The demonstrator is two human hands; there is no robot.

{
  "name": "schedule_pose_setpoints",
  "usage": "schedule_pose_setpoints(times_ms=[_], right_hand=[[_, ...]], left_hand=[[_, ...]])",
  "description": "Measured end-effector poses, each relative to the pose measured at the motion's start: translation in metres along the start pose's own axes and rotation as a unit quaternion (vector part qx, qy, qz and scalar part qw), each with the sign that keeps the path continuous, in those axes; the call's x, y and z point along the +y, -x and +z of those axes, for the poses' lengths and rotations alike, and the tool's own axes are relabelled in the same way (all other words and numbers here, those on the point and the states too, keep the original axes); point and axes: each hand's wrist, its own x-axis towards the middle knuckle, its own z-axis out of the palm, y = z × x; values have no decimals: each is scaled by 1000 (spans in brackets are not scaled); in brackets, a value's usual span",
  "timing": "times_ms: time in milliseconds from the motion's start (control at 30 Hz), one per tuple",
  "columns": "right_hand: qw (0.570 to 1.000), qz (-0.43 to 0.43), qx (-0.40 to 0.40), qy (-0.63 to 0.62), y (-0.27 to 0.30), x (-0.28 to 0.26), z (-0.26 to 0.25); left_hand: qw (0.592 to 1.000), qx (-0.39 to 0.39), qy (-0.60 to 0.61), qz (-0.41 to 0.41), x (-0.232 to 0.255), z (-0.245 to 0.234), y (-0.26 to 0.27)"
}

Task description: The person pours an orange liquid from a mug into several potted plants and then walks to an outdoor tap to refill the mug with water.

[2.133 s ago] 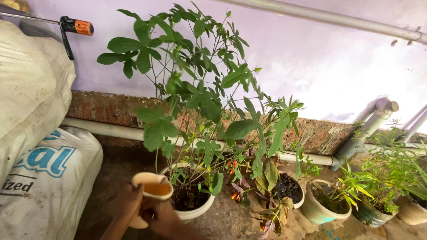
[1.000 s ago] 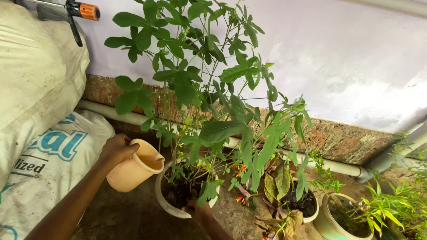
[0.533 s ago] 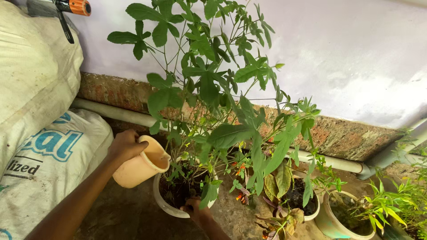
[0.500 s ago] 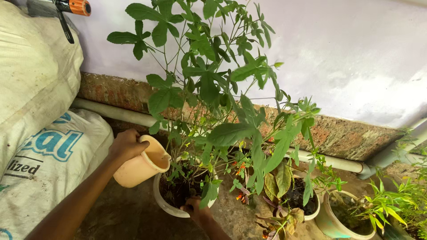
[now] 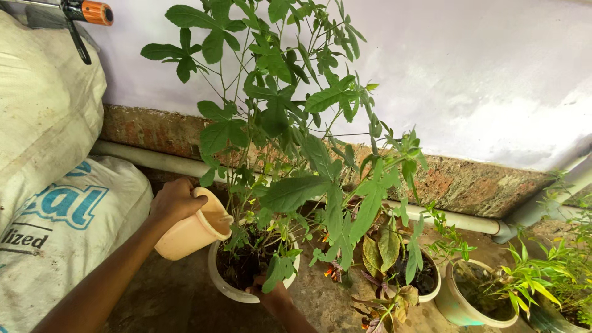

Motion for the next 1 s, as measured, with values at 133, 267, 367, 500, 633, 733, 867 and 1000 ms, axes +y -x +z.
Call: schedule_pose_setpoints(times_ms=[133,267,367,500,633,733,867,1000], right_hand=[[999,0,3,-39,1,0,1],[999,-24,19,-37,3,-9,-3],[999,16,6,-32,7,-16,-9],[1000,-4,16,-20,4,-14,-7],[1000,14,0,-25,3,-12,-6],[999,24,-27,-5,3,-18,-9],[996,68,-27,-51,5,-23,-11],[995,56,-17,-77,3,-17,-9]], left_hand=[[1000,7,-5,-1,0,3,-3],[1000,5,-19,7,0,4,-7],[1000,-9,-26,0,1,3,-10],[1000,-13,-28,-3,4,1,-9],[1000,-16,-22,9,7,-2,-5],[1000,-2,-17,7,10,-4,-5],[999,-24,-43,-4,13,-4,-6],[999,-20,-49,-7,15,-5,-6]])
